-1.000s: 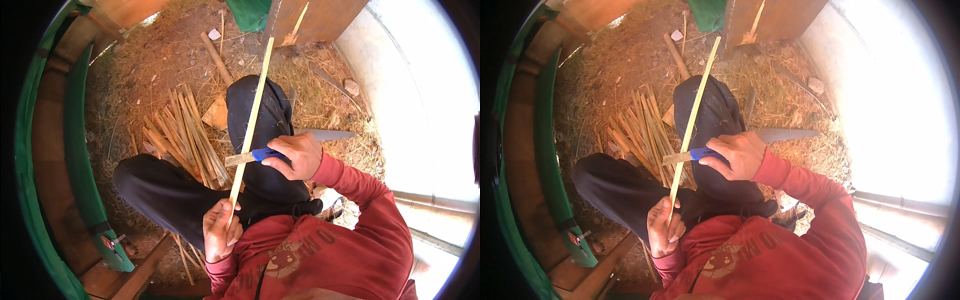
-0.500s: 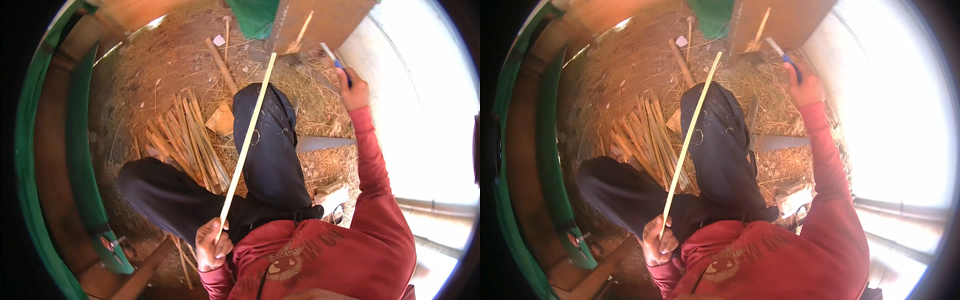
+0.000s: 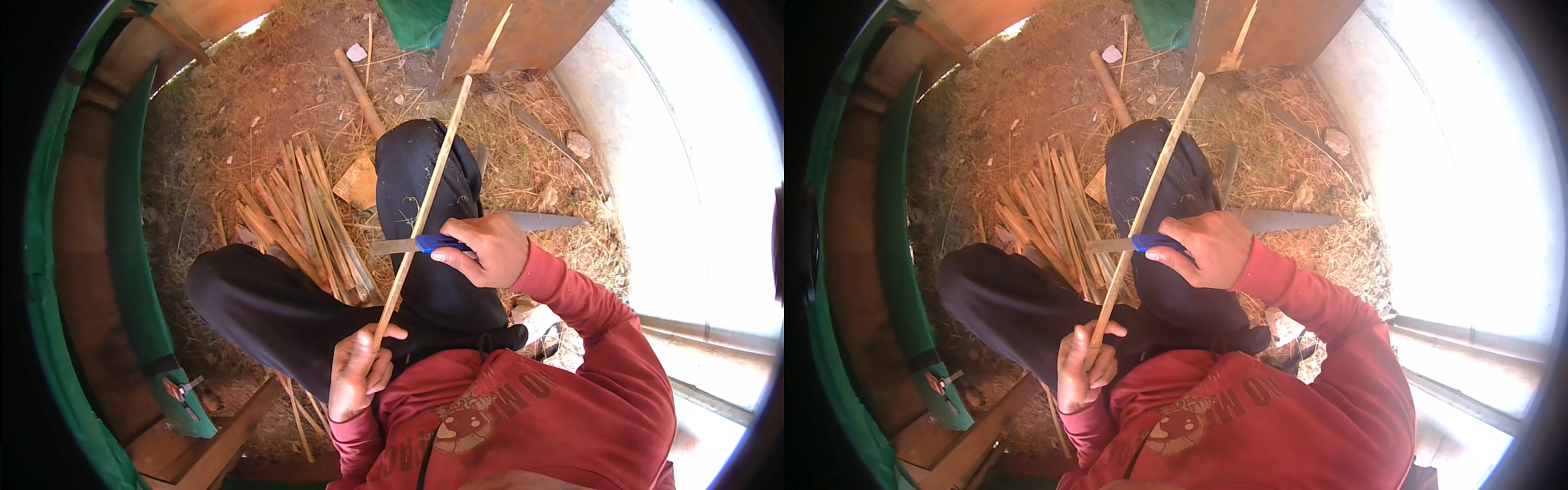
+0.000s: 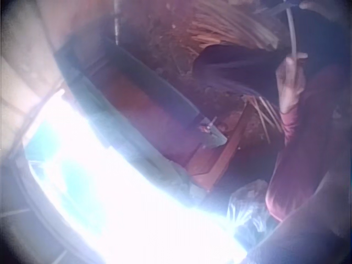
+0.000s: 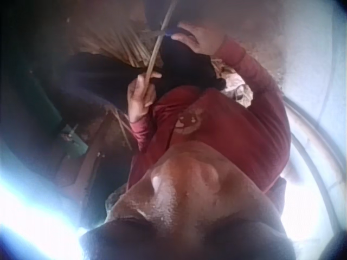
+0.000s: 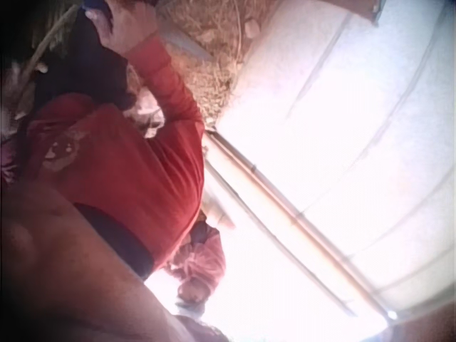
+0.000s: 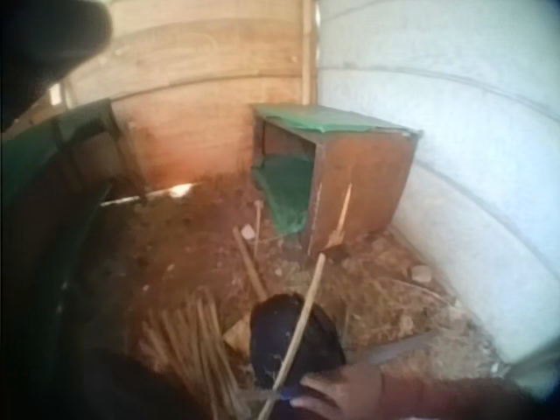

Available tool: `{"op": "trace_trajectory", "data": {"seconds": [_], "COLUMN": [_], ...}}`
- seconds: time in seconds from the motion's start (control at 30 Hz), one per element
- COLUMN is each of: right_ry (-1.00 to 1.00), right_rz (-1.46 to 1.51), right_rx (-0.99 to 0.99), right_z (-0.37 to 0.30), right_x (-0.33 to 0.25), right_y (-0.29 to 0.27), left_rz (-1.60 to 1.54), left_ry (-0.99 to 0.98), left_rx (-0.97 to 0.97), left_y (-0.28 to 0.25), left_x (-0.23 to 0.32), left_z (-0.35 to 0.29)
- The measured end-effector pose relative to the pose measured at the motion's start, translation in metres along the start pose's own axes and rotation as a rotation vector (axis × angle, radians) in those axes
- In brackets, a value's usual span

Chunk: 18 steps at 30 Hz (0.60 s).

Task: The person sits on the ground and uses a knife to shave thin strips of bamboo. They hold the bamboo in their left hand and scrape the blade along the length of the strip to remove the outer layer, creating a pile of processed bamboo pieces.

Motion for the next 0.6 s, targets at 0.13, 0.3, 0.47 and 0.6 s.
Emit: {"op": "trace_trajectory", "data": {"seconds": [0.13,0.3,0.47,0.6], "right_ry": [-0.020,0.022,0.246,0.054], "right_rz": [-0.026,-0.148,-0.283,-0.177], "right_rx": [-0.024,0.041,0.062,0.055], "right_z": [-0.005,-0.012,0.001,-0.005], "right_x": [-0.004,0.003,0.048,0.013], "right_y": [-0.002,-0.002,-0.021,-0.025], "left_rz": [0.405,0.662,0.660,0.660], "left_ry": [0.106,0.171,0.153,0.174], "left_rx": [0.119,0.184,0.196,0.179], "left_y": [0.008,0.015,0.016,0.013], "left_x": [0.009,0.018,0.019,0.020], "left_z": [-0.004,-0.007,-0.010,-0.008]}}
Point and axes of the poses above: each hand's wrist, its own z-axis towards the middle knuckle, its own y-axis out of the palm, x = y × z, the point moved 8 cm from there along z, towards the middle knuckle, and after that the axes turned 13 degrees about -z, right-handed, at the moved point
